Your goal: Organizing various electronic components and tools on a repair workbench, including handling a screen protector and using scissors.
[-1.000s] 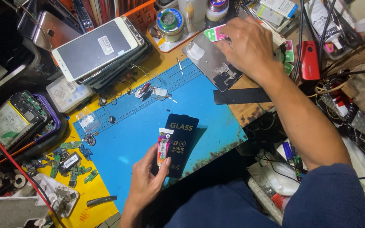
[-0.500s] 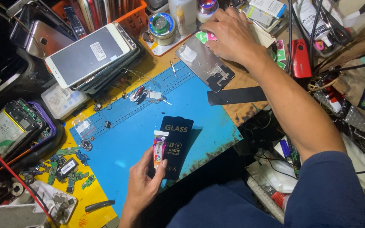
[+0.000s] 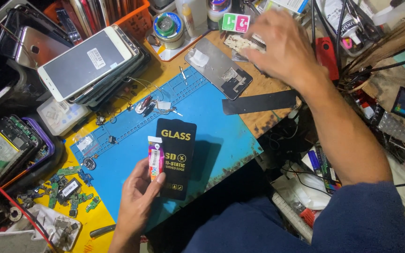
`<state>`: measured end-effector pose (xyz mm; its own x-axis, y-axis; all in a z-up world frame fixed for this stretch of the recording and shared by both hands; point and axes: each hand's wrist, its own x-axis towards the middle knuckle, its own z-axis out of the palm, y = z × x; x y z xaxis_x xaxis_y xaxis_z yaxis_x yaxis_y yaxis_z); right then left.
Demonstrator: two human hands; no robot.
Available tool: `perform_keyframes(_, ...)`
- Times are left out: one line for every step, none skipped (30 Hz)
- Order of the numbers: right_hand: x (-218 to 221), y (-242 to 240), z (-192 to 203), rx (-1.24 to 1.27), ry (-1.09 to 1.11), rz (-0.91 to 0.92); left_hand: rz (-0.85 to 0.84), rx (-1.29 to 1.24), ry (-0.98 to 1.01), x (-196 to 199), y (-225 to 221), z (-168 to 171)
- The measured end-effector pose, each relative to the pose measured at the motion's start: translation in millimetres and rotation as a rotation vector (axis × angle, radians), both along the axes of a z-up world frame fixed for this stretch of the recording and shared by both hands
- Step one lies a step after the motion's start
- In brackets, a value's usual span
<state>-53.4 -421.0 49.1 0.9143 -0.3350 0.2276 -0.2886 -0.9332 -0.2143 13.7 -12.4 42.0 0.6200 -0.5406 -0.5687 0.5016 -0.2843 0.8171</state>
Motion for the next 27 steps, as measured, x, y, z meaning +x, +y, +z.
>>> perform_keyframes(-16.6,16.0,16.8,0.217,0.107,0.057,0.065,0.021,0.064,1.9,-3.2,9.7)
perform_keyframes(-33.8,22.8,6.4,0.218,0.107,0.054,0.062,0.022,0.064,5.4,-3.6,7.9)
perform_keyframes(-51.3,29.5,-4.1,0.236,0.187,0.126,0.075,-0.002,0.054,8.7,-4.2,5.9)
perform_keyframes(-68.7,35.8,-14.3,0.253,0.266,0.198,0.087,-0.028,0.042,12.2,-5.5,4.1)
perform_keyframes(-76.8,37.7,-25.0,0.253,0.264,0.194,0.084,-0.028,0.04,14.2,-11.2,5.5)
perform_keyframes(-86.6,41.0,-36.2,0.198,0.139,0.218,0.092,-0.033,0.029,15.7,-16.3,6.7)
perform_keyframes(-96.8,44.6,-47.2,0.142,0.014,0.242,0.101,-0.038,0.018,16.7,-21.3,7.9)
perform_keyframes(-98.7,48.0,-42.2,0.141,0.011,0.237,0.096,-0.039,0.016,17.2,-26.1,7.4)
perform_keyframes(-100.8,51.8,-36.9,0.108,-0.006,0.245,0.111,-0.06,0.043,17.6,-30.7,7.2)
perform_keyframes(-102.6,56.2,-31.5,0.075,-0.022,0.254,0.126,-0.082,0.07,18.1,-34.6,7.1)
perform_keyframes(-103.5,57.0,-33.4,0.074,-0.025,0.249,0.121,-0.082,0.068,17.3,-36.0,7.0)
perform_keyframes(-102.3,56.8,-34.9,-0.011,-0.086,0.327,0.101,-0.091,0.052,17.5,-37.8,7.2)
perform_keyframes(-100.8,56.8,-36.4,-0.097,-0.147,0.406,0.081,-0.1,0.036,18.0,-39.3,7.4)
perform_keyframes(-98.9,58.3,-29.0,-0.1,-0.151,0.405,0.08,-0.102,0.032,18.7,-40.9,8.3)
perform_keyframes(-97.0,59.8,-21.9,-0.157,-0.213,0.395,0.108,-0.124,0.05,19.3,-42.3,9.0)
perform_keyframes(-95.3,61.6,-14.8,-0.212,-0.274,0.386,0.136,-0.145,0.069,19.8,-43.5,9.7)
perform_keyframes(-90.0,57.3,-13.6,-0.214,-0.277,0.385,0.136,-0.146,0.066,20.8,-44.7,7.6)
perform_keyframes(-85.8,53.4,-12.3,-0.24,-0.329,0.303,0.135,-0.16,0.049,21.4,-45.8,5.6)
perform_keyframes(-81.8,49.5,-10.9,-0.265,-0.381,0.222,0.135,-0.174,0.032,21.8,-46.9,3.6)
perform_keyframes(-73.6,40.0,-11.7,-0.268,-0.383,0.217,0.13,-0.176,0.03,21.7,-49.4,2.6)
perform_keyframes(-65.5,30.4,-12.1,-0.298,-0.399,0.147,0.102,-0.186,0.008,21.5,-51.8,1.9)
perform_keyframes(-56.8,20.2,-12.2,-0.328,-0.416,0.076,0.076,-0.197,-0.016,21.7,-54.7,1.2)
perform_keyframes(-49.2,11.0,-9.3,-0.332,-0.418,0.072,0.071,-0.199,-0.019,20.6,-59.4,4.7)
perform_keyframes(-41.4,2.3,-6.8,-0.415,-0.436,0.036,0.07,-0.175,-0.003,19.1,-63.4,8.1)
perform_keyframes(-33.1,-6.4,-4.4,-0.498,-0.453,0.0,0.07,-0.15,0.013,18.0,-67.2,11.5)
perform_keyframes(-31.2,-4.7,-4.6,-0.5,-0.455,-0.002,0.069,-0.152,0.011,17.5,-67.1,8.4)
perform_keyframes(-28.8,-2.9,-4.9,-0.533,-0.42,0.001,0.067,-0.18,0.026,17.4,-67.0,5.1)
